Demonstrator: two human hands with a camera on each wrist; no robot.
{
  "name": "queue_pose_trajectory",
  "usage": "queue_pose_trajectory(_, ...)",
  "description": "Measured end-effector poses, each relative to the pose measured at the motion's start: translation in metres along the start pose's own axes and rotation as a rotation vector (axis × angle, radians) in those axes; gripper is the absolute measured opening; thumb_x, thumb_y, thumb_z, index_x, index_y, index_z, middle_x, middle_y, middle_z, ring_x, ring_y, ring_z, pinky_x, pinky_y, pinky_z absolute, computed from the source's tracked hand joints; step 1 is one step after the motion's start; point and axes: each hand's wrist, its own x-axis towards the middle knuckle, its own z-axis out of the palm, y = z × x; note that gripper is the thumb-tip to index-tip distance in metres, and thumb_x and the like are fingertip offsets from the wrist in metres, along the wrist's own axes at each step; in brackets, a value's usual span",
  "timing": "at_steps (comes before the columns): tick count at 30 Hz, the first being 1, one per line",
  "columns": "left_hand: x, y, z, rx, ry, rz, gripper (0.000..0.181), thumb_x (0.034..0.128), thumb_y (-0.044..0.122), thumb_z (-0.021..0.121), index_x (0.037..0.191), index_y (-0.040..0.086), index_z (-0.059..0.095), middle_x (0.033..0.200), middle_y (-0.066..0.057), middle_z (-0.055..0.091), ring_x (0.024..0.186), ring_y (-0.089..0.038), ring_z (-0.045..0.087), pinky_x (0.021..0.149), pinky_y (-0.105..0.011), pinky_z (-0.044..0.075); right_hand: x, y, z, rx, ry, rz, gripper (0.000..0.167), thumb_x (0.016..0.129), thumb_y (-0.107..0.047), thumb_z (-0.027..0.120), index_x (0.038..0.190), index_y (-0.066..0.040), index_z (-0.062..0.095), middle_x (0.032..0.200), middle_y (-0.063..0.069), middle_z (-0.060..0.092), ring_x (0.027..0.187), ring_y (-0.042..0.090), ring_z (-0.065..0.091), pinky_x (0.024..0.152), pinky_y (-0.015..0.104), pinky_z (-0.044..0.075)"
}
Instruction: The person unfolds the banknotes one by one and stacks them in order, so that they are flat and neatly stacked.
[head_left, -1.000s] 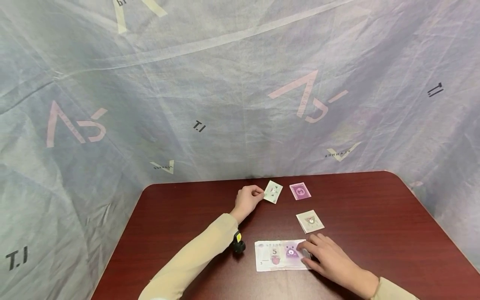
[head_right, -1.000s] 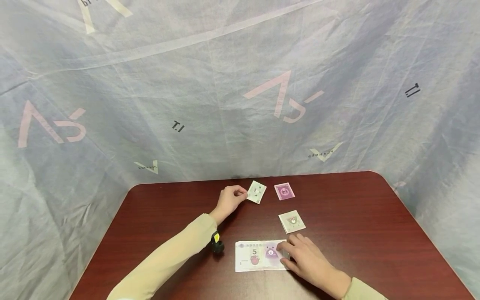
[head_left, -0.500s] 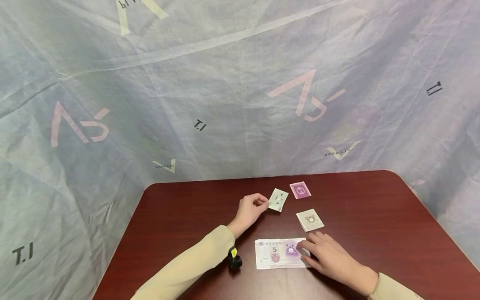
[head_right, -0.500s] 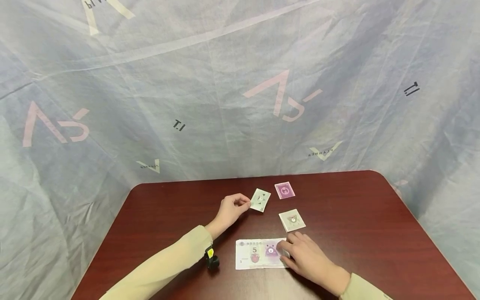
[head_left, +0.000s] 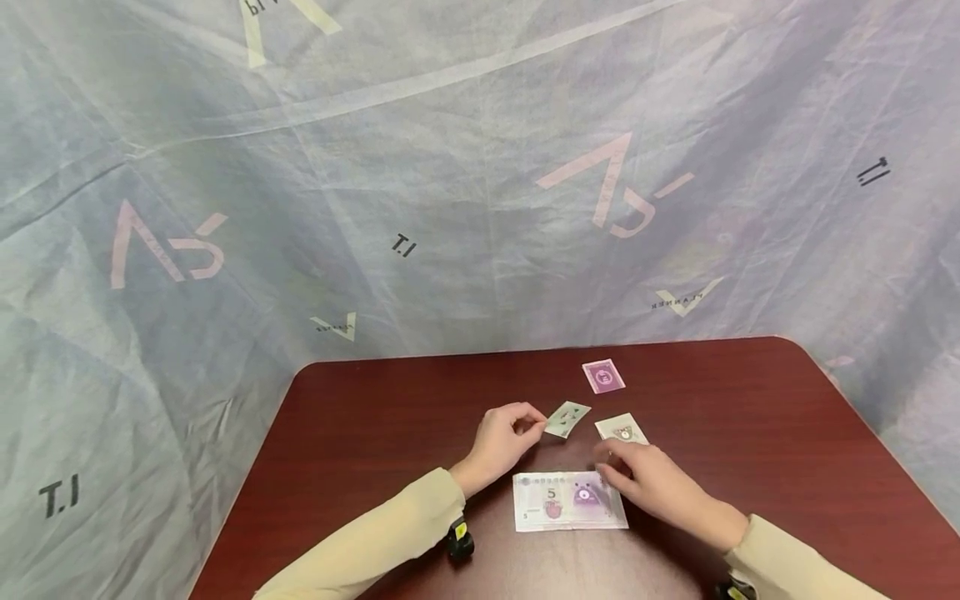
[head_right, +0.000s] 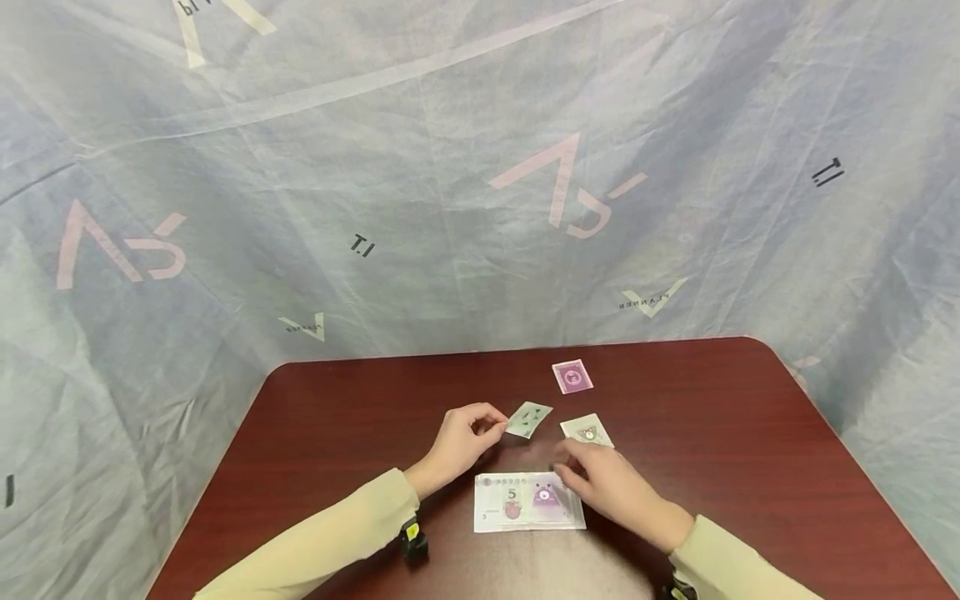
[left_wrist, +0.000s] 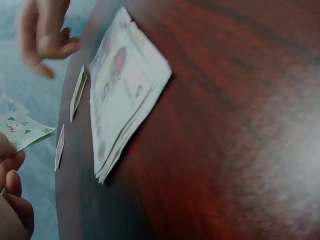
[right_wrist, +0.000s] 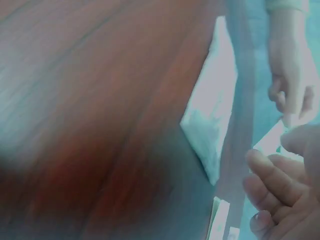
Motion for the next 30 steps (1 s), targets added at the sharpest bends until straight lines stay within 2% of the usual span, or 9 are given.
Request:
queue_pose_trajectory(2, -0.003, 0.003, 0.000, 0.027, 0.006, 0.055, 0.007, 0.0952, 0.014, 0.075, 0.095, 0.021, 0.079, 0.081, 0.013, 0.066, 0.066, 0.002, 0.049, 0.061, -0.015, 0.040, 0.007, -0.001, -0.003, 0.089, 0.003, 0.122, 0.007, 0.099, -0.012, 0.069, 0.105, -0.010, 0.073, 0.082, -0.007, 0.072, 0.075, -0.001, 0.063, 0.068, 0.026, 0.053)
queue_pose_trajectory(4, -0.005, 0.006, -0.001, 0.052, 0.013, 0.115, 0.008, 0.0953, 0.013, 0.075, 0.095, 0.020, 0.079, 0.082, 0.012, 0.066, 0.067, 0.002, 0.049, 0.062, -0.014, 0.040, 0.013, -0.002, -0.005, 0.187, 0.000, 0.250, 0.012, 0.104, -0.014, 0.063, 0.107, -0.008, 0.073, 0.077, -0.005, 0.070, 0.071, 0.003, 0.062, 0.067, 0.026, 0.052)
queue_pose_trajectory(8, -0.010, 0.008, -0.002, 0.106, 0.040, 0.243, 0.010, 0.0939, 0.009, 0.076, 0.095, 0.018, 0.079, 0.084, 0.009, 0.067, 0.070, 0.001, 0.051, 0.064, -0.012, 0.040, 0.023, -0.003, -0.009, 0.469, -0.010, 0.493, 0.026, 0.109, -0.018, 0.055, 0.111, 0.004, 0.069, 0.078, 0.004, 0.068, 0.068, 0.014, 0.062, 0.064, 0.027, 0.051)
queue_pose_trajectory(11, -0.013, 0.009, -0.003, 0.152, 0.059, 0.325, 0.010, 0.0925, 0.008, 0.077, 0.094, 0.017, 0.078, 0.087, 0.008, 0.069, 0.072, -0.001, 0.053, 0.065, -0.011, 0.040, 0.028, -0.005, -0.010, 0.658, -0.015, 0.639, 0.036, 0.111, -0.021, 0.051, 0.113, 0.011, 0.065, 0.080, 0.009, 0.068, 0.067, 0.017, 0.061, 0.059, 0.027, 0.047)
queue_pose_trajectory(13, -0.014, 0.010, -0.004, 0.177, 0.066, 0.366, 0.010, 0.0919, 0.007, 0.077, 0.093, 0.017, 0.078, 0.087, 0.008, 0.070, 0.074, -0.003, 0.056, 0.065, -0.011, 0.041, 0.030, -0.005, -0.009, 0.714, -0.025, 0.711, 0.039, 0.111, -0.026, 0.051, 0.112, 0.011, 0.065, 0.080, 0.007, 0.067, 0.067, 0.016, 0.061, 0.057, 0.026, 0.044)
queue_pose_trajectory(17, -0.015, 0.012, -0.003, 0.201, 0.066, 0.411, 0.010, 0.0915, 0.006, 0.077, 0.092, 0.016, 0.079, 0.088, 0.008, 0.072, 0.077, -0.005, 0.059, 0.065, -0.012, 0.043, 0.030, -0.002, -0.008, 0.768, -0.049, 0.774, 0.038, 0.110, -0.029, 0.052, 0.108, 0.007, 0.066, 0.078, 0.002, 0.065, 0.067, 0.014, 0.059, 0.056, 0.025, 0.041)
queue_pose_trajectory(21, -0.015, 0.012, -0.004, 0.228, 0.055, 0.449, 0.008, 0.0923, 0.008, 0.077, 0.094, 0.015, 0.080, 0.090, 0.009, 0.073, 0.081, -0.007, 0.063, 0.067, -0.016, 0.048, 0.029, 0.003, -0.008, 0.846, -0.089, 0.783, 0.027, 0.108, -0.024, 0.055, 0.101, 0.000, 0.066, 0.078, -0.002, 0.064, 0.069, 0.011, 0.058, 0.059, 0.025, 0.042)
queue_pose_trajectory(27, -0.020, 0.007, -0.004, 0.292, 0.046, 0.513, 0.005, 0.0929, 0.014, 0.078, 0.097, 0.017, 0.080, 0.092, 0.010, 0.072, 0.086, -0.006, 0.066, 0.072, -0.018, 0.053, 0.027, 0.004, -0.009, 0.910, -0.145, 0.720, 0.016, 0.106, -0.015, 0.055, 0.100, -0.003, 0.063, 0.082, -0.002, 0.065, 0.072, 0.009, 0.058, 0.063, 0.024, 0.043)
queue_pose_trajectory(30, -0.021, 0.004, -0.004, 0.269, 0.057, 0.498, 0.008, 0.0922, 0.016, 0.080, 0.100, 0.019, 0.079, 0.094, 0.011, 0.072, 0.086, -0.004, 0.066, 0.072, -0.016, 0.052, 0.027, 0.005, -0.008, 0.906, -0.146, 0.691, 0.017, 0.106, -0.014, 0.054, 0.102, -0.001, 0.063, 0.083, -0.002, 0.064, 0.072, 0.009, 0.058, 0.062, 0.024, 0.043)
